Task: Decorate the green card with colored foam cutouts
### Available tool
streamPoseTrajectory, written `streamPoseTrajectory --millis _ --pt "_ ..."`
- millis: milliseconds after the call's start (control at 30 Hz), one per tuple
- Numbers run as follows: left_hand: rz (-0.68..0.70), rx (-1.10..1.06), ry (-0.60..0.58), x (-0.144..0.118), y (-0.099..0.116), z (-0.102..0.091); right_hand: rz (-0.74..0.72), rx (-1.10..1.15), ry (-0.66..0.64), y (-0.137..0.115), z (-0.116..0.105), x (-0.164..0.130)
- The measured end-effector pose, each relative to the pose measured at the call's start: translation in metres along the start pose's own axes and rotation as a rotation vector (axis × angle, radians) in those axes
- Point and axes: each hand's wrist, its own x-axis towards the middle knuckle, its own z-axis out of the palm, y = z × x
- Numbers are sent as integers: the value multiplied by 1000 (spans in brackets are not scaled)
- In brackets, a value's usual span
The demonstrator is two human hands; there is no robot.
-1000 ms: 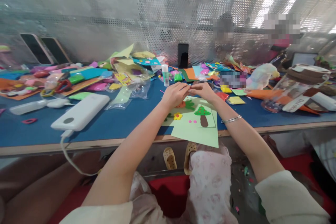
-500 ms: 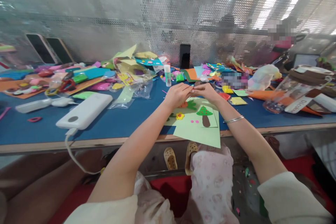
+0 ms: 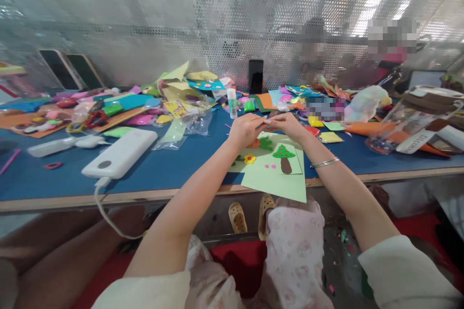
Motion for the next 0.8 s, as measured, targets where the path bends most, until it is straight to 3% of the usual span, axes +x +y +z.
streamPoseTrajectory --millis 300,800 --pt "41 15 3 3 0 -1 15 36 -9 0 1 0" --pt "-150 -140 0 5 4 -1 64 171 -37 2 -1 1"
